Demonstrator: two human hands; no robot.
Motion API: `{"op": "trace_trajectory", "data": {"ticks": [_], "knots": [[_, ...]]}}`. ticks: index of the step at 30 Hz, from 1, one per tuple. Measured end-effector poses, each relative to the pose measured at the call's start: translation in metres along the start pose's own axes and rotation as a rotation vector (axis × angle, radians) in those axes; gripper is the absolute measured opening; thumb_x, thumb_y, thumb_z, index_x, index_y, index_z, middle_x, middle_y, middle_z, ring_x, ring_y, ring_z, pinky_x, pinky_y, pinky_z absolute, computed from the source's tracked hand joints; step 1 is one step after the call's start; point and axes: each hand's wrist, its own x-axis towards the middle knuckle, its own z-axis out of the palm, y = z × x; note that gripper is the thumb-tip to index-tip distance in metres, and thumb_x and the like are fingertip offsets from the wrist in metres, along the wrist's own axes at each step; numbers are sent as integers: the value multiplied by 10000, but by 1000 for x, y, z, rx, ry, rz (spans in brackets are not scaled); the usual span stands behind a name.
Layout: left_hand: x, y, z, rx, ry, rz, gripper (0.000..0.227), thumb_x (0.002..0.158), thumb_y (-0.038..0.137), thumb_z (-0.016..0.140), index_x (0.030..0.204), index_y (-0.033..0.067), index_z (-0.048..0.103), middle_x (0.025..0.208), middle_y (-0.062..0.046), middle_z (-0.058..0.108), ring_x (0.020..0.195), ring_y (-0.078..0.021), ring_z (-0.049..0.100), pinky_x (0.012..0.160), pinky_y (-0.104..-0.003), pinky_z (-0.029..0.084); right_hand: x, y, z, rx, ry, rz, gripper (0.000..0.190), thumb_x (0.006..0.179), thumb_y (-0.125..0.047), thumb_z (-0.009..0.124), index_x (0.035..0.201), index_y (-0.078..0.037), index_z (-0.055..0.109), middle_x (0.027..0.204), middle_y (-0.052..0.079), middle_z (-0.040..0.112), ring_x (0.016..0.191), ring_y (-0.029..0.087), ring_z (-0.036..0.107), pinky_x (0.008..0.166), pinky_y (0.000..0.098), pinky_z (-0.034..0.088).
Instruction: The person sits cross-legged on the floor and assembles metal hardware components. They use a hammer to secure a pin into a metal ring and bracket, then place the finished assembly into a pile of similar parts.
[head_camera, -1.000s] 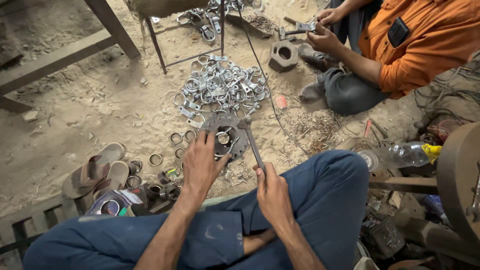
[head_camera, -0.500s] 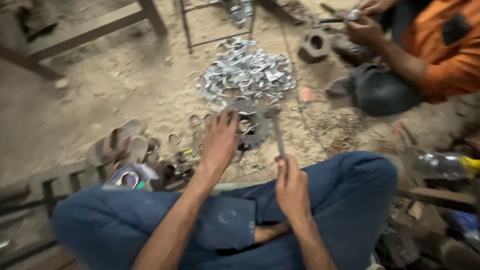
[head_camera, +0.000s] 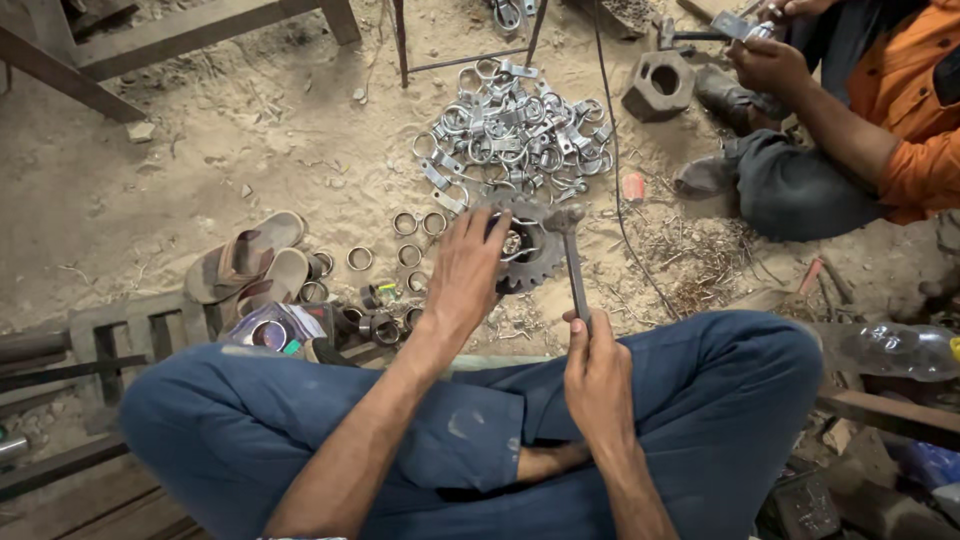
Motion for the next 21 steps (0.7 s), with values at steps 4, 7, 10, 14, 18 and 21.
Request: {"op": "trace_trajectory", "data": {"ticks": [4,7,10,14,18,21], "knots": [[0,1,-4,15,78,55,700,761,-70,732,1432,19,551,1399,-166,534,1281,-360,514,1095,-468,419,1,3,0,-10,2,4,189,1054,-138,490,1080,-13,630,535,158,525,430,290,545,451,440,352],[-1,2,-8,-47,96,34,760,701,-14,794,1419,15,546,1395,-170,531,1262,-376,504,1062,-486,412,1,3,0,3,-6,29,184,1051,-132,488,1078,-13,626,526,166,516,426,302,539,455,446,343],[1,2,-10,-82,72,-56,746,730,72,841,1414,27,548,1399,-160,530,1253,-363,507,1069,-496,402,2,2,0,-20,-8,34,182,1049,-136,495,1072,-17,631,529,171,512,425,304,545,450,451,338],[2,-3,-10,-233,51,-163,725,755,142,867,1400,35,553,1395,-178,525,1243,-382,517,1069,-489,420,3,-1,1,-30,-13,-1,178,1044,-137,501,1077,-18,629,550,170,542,450,304,576,449,438,359],[1,-5,-4,-311,118,-129,727,758,115,864,1405,12,547,1403,-211,538,1244,-403,543,1080,-477,432,-1,-1,1,-26,-28,21,179,1051,-139,495,1092,-22,624,564,193,544,449,330,577,463,456,363],[-1,-5,-1,-345,147,-113,716,762,85,864,1402,-7,558,1384,-222,578,1225,-414,564,1069,-471,440,-3,1,5,-29,-39,57,175,1051,-138,487,1095,-24,612,582,199,572,486,341,622,470,472,385]]}}
